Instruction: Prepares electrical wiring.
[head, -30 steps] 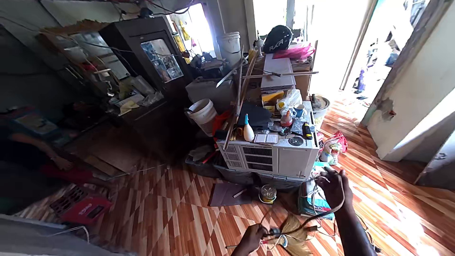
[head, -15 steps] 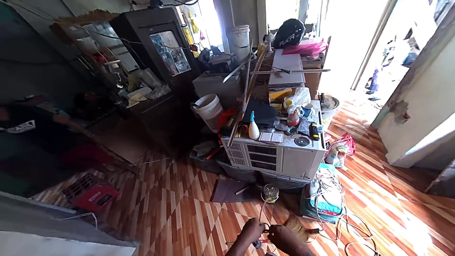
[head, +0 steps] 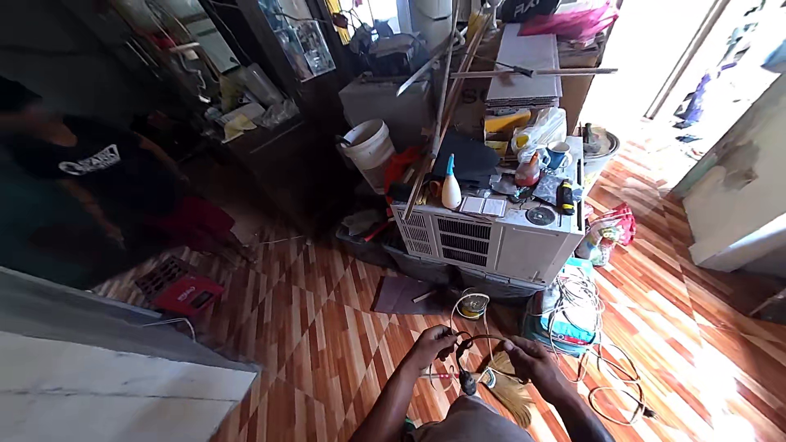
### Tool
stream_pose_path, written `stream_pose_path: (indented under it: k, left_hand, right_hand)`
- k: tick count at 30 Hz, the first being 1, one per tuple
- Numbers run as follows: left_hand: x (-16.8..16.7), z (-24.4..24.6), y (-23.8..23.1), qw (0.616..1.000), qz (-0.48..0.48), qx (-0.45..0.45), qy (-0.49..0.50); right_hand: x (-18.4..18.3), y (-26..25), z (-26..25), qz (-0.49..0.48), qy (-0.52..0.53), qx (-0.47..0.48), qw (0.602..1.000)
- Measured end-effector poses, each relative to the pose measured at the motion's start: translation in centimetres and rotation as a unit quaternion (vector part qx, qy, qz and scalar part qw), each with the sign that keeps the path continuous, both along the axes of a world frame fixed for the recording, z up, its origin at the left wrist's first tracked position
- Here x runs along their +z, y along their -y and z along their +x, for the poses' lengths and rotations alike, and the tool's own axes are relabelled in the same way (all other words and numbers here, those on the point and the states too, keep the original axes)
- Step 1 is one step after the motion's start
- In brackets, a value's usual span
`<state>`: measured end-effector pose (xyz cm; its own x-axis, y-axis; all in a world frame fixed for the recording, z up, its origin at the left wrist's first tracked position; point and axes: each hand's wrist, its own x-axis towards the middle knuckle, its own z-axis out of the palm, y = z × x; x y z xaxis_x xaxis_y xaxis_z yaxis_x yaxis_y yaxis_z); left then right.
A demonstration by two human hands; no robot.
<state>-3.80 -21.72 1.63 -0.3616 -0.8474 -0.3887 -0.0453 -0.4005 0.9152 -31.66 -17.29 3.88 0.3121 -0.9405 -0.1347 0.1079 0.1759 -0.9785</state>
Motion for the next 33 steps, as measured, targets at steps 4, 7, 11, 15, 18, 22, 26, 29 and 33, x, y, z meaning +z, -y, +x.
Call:
stream_pose_path:
  k: [4, 7, 11, 15, 18, 22, 26, 29, 33]
  left_hand:
    - [-1.0, -0.5, 0.2, 0.995, 0.009, 0.028, 0.093]
    - [-1.1, -1.2, 0.5, 0.995, -0.001, 0.045, 0.094]
    - [2.6, -3.2, 0.8, 0.990, -0.048, -0.022, 0.131]
    - [2.9, -4.5, 1.4, 0.993, -0.036, -0.018, 0.109]
    - [1.5, -5.2, 0.9, 0.993, -0.021, -0.006, 0.117]
    - [2.7, -7.3, -0.1, 0.994, 0.013, -0.045, 0.095]
    - [1.6, -7.7, -0.3, 0.996, 0.069, -0.043, 0.046]
    - [1.3, -8.1, -0.5, 0.995, 0.090, -0.022, 0.048]
    - [2.0, -9.1, -1.2, 0.994, 0.107, 0.002, -0.009]
  right_hand:
    - [1.5, -0.7, -0.6, -0.050, 0.083, -0.033, 0.995]
    - [4.3, 0.0, -2.6, -0.094, 0.151, -0.097, 0.979]
    - [4.6, -0.4, -2.8, -0.057, 0.198, -0.103, 0.973]
    - [3.6, -1.4, -3.4, -0.063, 0.236, -0.040, 0.969]
    - [4.9, -1.8, -4.0, -0.114, 0.285, -0.064, 0.950]
    - [4.5, -1.6, -5.1, -0.141, 0.309, -0.095, 0.936]
    - [4.0, -2.5, -6.6, -0.149, 0.219, 0.017, 0.964]
    - [5.4, -3.5, -6.0, -0.169, 0.200, 0.089, 0.961]
    - [5.0, -3.3, -5.8, -0.175, 0.299, 0.003, 0.938]
